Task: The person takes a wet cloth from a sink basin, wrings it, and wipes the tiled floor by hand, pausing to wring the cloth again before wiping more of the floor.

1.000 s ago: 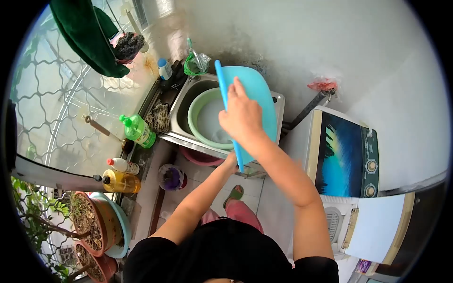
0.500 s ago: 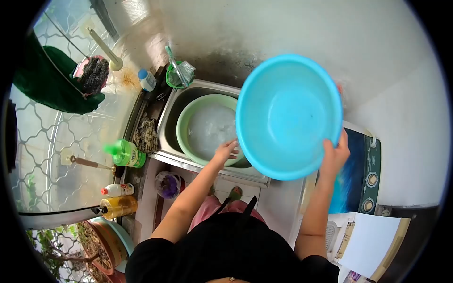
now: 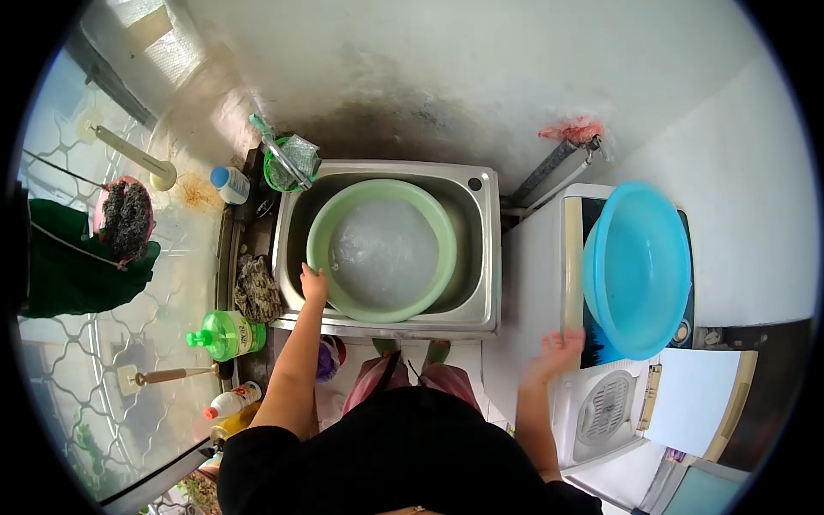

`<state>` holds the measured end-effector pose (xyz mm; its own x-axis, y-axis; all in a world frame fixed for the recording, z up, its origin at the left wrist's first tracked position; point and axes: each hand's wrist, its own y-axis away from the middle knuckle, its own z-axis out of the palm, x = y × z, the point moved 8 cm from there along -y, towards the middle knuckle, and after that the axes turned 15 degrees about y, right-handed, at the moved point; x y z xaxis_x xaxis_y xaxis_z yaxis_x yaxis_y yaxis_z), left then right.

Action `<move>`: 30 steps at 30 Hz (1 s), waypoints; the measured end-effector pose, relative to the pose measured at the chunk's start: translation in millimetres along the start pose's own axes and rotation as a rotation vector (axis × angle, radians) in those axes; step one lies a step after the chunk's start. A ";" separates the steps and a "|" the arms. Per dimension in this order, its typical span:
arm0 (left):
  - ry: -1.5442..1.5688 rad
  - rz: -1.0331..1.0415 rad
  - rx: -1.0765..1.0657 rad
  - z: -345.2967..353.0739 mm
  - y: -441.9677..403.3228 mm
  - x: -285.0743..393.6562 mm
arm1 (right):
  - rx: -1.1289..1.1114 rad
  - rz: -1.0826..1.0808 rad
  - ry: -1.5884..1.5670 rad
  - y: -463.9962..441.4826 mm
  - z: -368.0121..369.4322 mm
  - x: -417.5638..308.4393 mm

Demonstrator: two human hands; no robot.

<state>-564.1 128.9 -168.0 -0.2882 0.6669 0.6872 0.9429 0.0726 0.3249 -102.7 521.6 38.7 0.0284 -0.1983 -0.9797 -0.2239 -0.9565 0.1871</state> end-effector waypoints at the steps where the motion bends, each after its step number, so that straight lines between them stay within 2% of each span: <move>1: 0.064 0.024 0.055 1.2 4.8 0.6 | -0.234 0.028 0.115 21.3 32.1 22.5; 3: 0.106 0.071 0.139 0.0 15.7 7.1 | -0.668 0.050 0.415 54.1 107.0 74.4; 4: 0.103 0.067 0.140 -1.0 17.9 11.2 | -0.696 -0.205 0.640 49.4 135.1 112.1; 6: 0.127 0.092 0.161 -4.1 21.6 15.7 | -0.698 -0.100 0.706 39.8 192.7 188.3; 8: 0.164 0.097 0.166 -4.5 20.3 15.5 | -0.928 0.173 0.519 48.3 243.2 229.4; 10: 0.175 0.175 0.186 -6.7 21.4 15.9 | -0.753 0.278 0.639 52.8 249.9 221.4; 12: 0.198 0.105 0.139 -7.3 17.1 7.6 | -0.734 0.210 0.651 65.4 244.9 209.2; 15: 0.200 0.049 0.051 5.7 -0.6 -7.9 | -0.622 0.063 0.623 85.4 239.7 153.3; 20: 0.198 -0.035 -0.010 24.1 -5.7 -25.7 | -0.676 -0.115 0.435 108.3 261.6 86.7; 22: 0.165 -0.038 -0.099 39.6 -5.6 -33.3 | -0.705 -0.204 0.448 117.1 275.7 60.9; 24: 0.230 -0.132 -0.264 58.4 1.7 -33.5 | -0.695 -0.244 0.499 124.1 290.5 35.1; 26: 0.208 -0.160 -0.309 97.7 -4.2 -60.4 | -0.683 -0.291 0.549 128.8 302.2 20.5; 28: 0.150 -0.166 -0.384 100.6 5.5 -48.4 | -0.683 -0.369 0.589 132.6 307.7 12.4; 30: 0.108 -0.257 -0.450 106.0 14.8 -47.7 | -0.688 -0.377 0.617 133.0 307.9 7.6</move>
<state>-518.7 176.7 -264.8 -0.5387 0.5877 0.6037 0.6814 -0.1176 0.7224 -432.2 458.8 34.1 0.5264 0.2544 -0.8113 0.5115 -0.8570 0.0631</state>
